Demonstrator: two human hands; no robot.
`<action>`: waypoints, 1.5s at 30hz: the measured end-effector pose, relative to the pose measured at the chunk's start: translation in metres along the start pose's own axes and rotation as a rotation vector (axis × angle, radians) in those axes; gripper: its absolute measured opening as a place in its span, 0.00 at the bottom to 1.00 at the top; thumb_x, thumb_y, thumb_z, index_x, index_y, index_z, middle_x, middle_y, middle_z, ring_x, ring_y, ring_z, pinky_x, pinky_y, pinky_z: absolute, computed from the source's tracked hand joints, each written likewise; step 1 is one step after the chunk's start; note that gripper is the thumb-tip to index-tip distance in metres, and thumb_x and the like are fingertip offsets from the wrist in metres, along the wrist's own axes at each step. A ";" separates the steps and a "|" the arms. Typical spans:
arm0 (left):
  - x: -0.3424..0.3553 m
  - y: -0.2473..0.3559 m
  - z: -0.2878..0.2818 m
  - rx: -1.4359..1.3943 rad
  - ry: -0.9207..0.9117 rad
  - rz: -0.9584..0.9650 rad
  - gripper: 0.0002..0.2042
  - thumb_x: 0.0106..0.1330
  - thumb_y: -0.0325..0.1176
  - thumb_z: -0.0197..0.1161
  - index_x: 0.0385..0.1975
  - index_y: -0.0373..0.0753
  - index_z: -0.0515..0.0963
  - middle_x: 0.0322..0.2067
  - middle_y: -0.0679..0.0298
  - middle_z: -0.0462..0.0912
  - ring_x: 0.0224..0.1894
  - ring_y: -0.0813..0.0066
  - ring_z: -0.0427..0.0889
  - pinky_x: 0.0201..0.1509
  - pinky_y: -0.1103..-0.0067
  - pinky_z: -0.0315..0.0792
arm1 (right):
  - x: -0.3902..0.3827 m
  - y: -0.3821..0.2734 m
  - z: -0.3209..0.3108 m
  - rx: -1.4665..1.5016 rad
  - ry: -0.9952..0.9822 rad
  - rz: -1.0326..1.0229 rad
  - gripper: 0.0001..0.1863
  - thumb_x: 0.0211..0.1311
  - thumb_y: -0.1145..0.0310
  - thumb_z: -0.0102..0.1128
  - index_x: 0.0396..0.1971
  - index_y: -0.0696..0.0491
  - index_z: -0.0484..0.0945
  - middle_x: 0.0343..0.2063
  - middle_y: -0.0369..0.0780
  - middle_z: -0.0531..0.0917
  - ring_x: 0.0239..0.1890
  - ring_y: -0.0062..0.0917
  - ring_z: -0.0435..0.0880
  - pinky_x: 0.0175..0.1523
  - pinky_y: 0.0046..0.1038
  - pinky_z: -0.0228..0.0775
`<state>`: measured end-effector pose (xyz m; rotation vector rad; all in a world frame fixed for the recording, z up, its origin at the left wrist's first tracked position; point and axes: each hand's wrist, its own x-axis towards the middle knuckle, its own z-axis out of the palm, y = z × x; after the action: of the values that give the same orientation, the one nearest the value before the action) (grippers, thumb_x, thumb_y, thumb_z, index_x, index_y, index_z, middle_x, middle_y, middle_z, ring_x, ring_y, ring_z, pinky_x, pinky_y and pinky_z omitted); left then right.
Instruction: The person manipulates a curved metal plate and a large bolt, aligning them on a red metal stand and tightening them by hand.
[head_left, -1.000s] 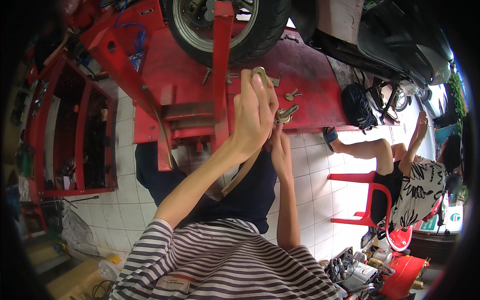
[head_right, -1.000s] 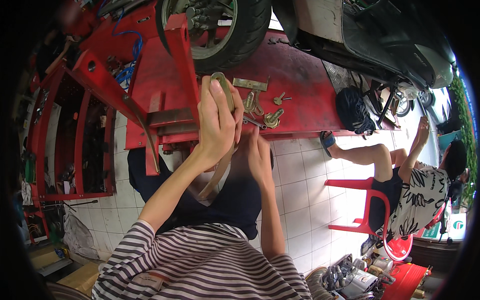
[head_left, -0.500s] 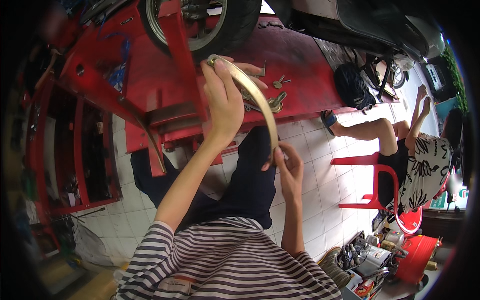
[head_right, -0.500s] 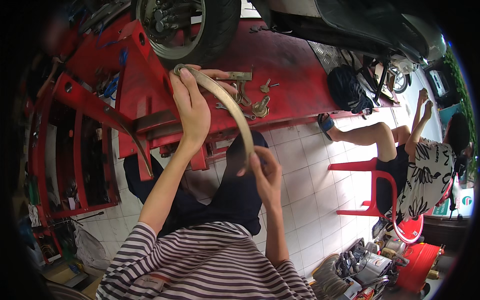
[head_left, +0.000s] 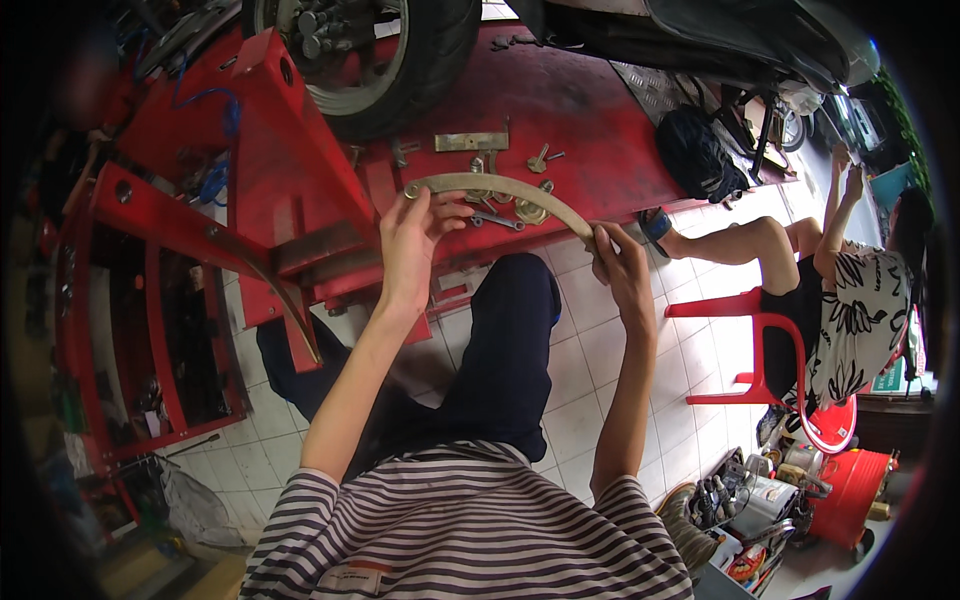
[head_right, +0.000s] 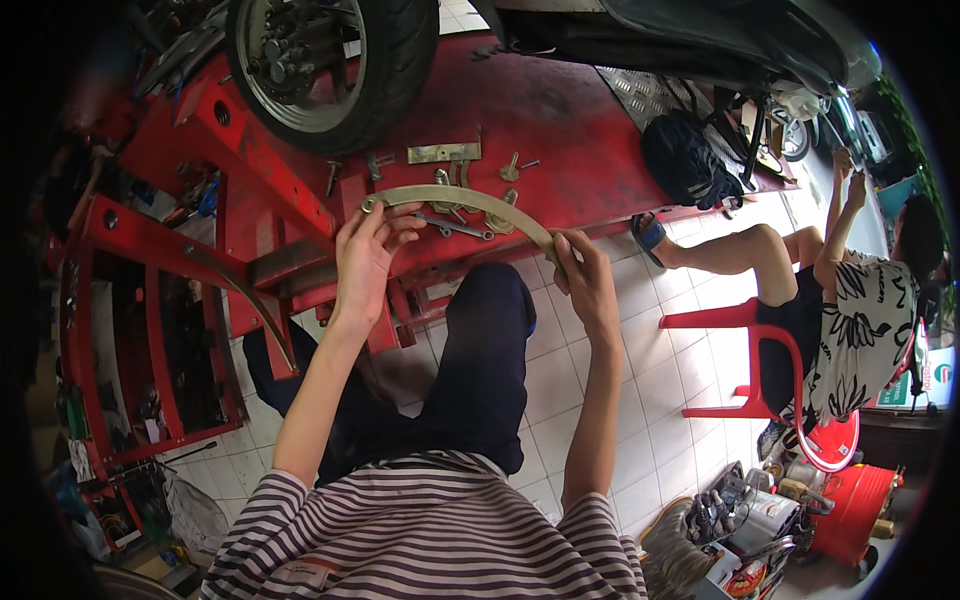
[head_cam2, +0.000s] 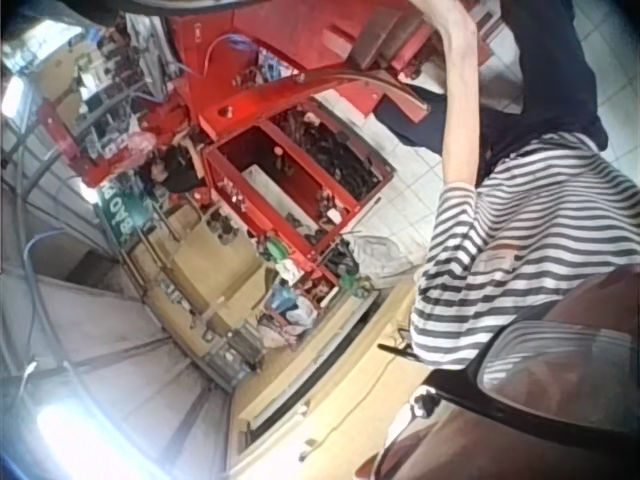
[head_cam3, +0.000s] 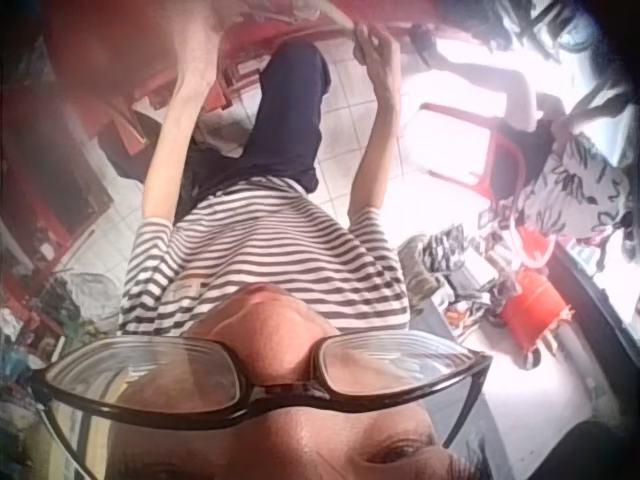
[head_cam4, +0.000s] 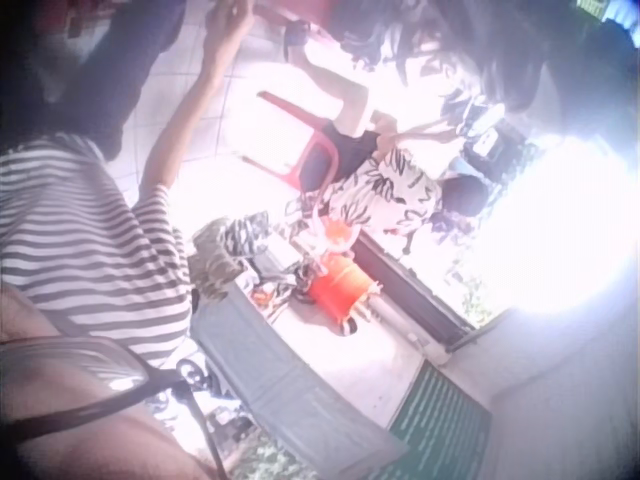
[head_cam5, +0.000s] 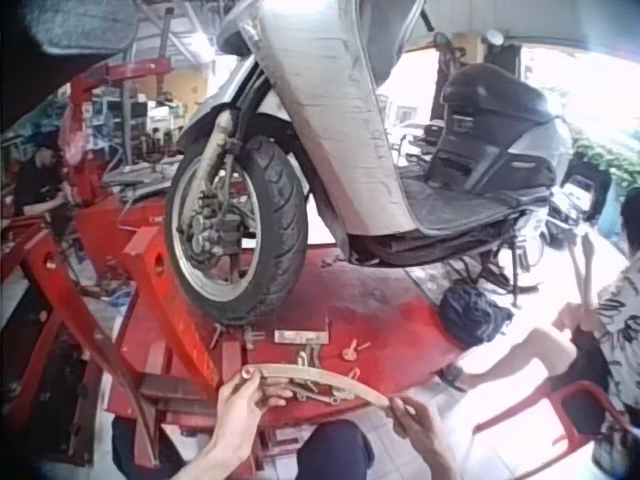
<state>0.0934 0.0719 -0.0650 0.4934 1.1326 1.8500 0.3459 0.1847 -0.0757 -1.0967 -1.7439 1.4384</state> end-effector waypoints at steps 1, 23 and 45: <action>0.002 -0.008 -0.002 -0.048 0.017 -0.040 0.09 0.76 0.32 0.49 0.44 0.33 0.73 0.46 0.51 0.83 0.45 0.64 0.84 0.50 0.74 0.77 | 0.004 0.007 0.001 0.000 0.000 0.034 0.16 0.76 0.63 0.51 0.46 0.60 0.79 0.22 0.31 0.70 0.20 0.11 0.63 0.24 0.20 0.55; 0.022 -0.066 -0.035 -0.483 0.207 -0.280 0.11 0.71 0.22 0.50 0.47 0.20 0.66 0.50 0.45 0.73 0.56 0.52 0.78 0.67 0.67 0.73 | 0.056 0.084 0.048 -0.463 0.365 -0.307 0.10 0.70 0.65 0.59 0.41 0.55 0.83 0.37 0.43 0.78 0.27 0.29 0.78 0.35 0.32 0.72; -0.488 -0.134 -0.336 1.025 0.948 -0.360 0.16 0.77 0.41 0.48 0.34 0.33 0.73 0.23 0.59 0.73 0.27 0.70 0.72 0.34 0.71 0.69 | -0.348 0.276 -0.032 -0.469 -1.045 1.470 0.14 0.69 0.67 0.53 0.47 0.57 0.80 0.40 0.42 0.87 0.39 0.28 0.89 0.38 0.28 0.85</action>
<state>0.1803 -0.4833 -0.2962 -0.1192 2.6162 1.0248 0.5931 -0.0911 -0.3227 -2.4607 -1.9375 2.9244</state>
